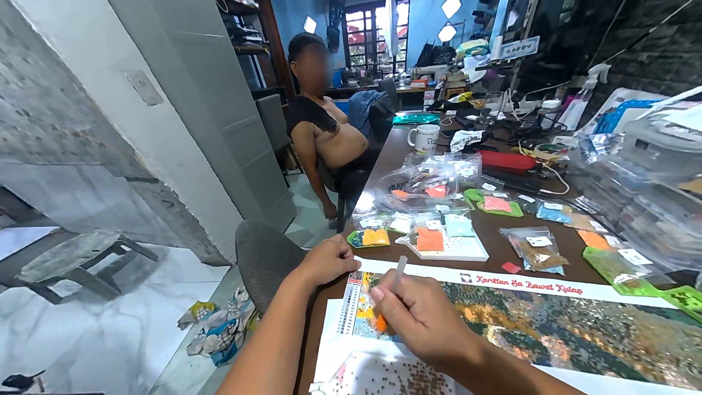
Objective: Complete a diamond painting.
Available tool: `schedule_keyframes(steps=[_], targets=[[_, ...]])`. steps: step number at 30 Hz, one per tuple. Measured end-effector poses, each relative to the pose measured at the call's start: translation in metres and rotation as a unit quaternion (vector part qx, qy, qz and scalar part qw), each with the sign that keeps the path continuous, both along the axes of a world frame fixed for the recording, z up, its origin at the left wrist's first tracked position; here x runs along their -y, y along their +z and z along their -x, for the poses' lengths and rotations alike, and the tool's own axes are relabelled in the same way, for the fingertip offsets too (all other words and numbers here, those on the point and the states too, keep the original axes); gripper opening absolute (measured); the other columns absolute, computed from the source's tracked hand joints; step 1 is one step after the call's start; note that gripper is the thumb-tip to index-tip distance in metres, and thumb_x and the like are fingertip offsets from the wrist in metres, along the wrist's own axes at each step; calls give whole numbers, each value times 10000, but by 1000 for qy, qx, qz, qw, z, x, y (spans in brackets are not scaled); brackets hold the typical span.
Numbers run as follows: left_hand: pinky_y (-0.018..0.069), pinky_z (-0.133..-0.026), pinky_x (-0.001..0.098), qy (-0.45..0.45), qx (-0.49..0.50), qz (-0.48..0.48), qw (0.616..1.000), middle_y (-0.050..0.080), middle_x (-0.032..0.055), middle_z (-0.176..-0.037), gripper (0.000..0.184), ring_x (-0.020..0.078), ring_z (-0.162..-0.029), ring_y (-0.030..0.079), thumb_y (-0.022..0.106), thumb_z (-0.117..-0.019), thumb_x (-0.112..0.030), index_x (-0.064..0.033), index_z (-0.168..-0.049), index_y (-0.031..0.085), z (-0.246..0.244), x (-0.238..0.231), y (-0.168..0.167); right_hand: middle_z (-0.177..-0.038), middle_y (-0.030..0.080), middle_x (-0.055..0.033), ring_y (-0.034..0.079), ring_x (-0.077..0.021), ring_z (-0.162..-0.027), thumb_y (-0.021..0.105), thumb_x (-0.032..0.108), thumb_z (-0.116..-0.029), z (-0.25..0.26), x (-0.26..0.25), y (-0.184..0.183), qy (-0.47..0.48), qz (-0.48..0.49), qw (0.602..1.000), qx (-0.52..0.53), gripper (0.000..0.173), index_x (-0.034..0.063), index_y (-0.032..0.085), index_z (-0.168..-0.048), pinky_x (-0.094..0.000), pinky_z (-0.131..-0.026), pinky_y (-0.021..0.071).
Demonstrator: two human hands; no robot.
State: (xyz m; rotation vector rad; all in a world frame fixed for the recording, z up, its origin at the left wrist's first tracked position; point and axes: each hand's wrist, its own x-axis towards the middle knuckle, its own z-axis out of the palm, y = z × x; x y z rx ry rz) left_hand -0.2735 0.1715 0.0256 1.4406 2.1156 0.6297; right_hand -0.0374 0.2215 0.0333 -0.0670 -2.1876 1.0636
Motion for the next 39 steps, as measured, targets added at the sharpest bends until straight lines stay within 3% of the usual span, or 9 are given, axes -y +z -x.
schedule_keyframes(steps=[6,15,26,33,39], targets=[[456,-844,471,-1,-6,7,1000,573,77,-1020,282,227,-971,557,698,-967,-257,-84,-762,614,0,0,1,-644,563,-60,572,-125,-600,413,268,-1098,-21,7,-25,7,-122,987,-109,418,57,578,-777,-253,-567,483],[453,-845,476,8,-11,9,1000,575,86,-1036,282,238,-978,558,691,-980,-261,-83,-773,618,-6,2,4,-656,555,-41,555,-67,-616,424,266,-1095,-22,7,-35,-21,-99,987,-124,389,57,577,-804,-193,-595,466],[455,-836,480,-6,-21,5,1000,567,101,-1040,284,249,-966,561,682,-989,-261,-69,-789,622,-5,1,4,-652,549,-42,555,-76,-613,437,248,-1089,-24,14,-36,21,-117,984,-133,372,59,566,-795,-189,-592,470],[459,-865,501,-13,-21,5,1000,580,121,-1068,293,269,-1000,567,682,-986,-273,-51,-801,634,-3,0,4,-664,538,-61,547,-118,-618,429,229,-1098,-24,10,-36,115,-142,972,-151,361,50,553,-810,-220,-592,469],[453,-851,498,-17,-19,0,1000,570,121,-1047,303,269,-989,560,682,-985,-263,-49,-780,622,-1,-1,3,-652,531,-57,541,-111,-610,429,219,-1094,-23,11,-37,98,-148,972,-153,363,51,549,-795,-210,-588,462]])
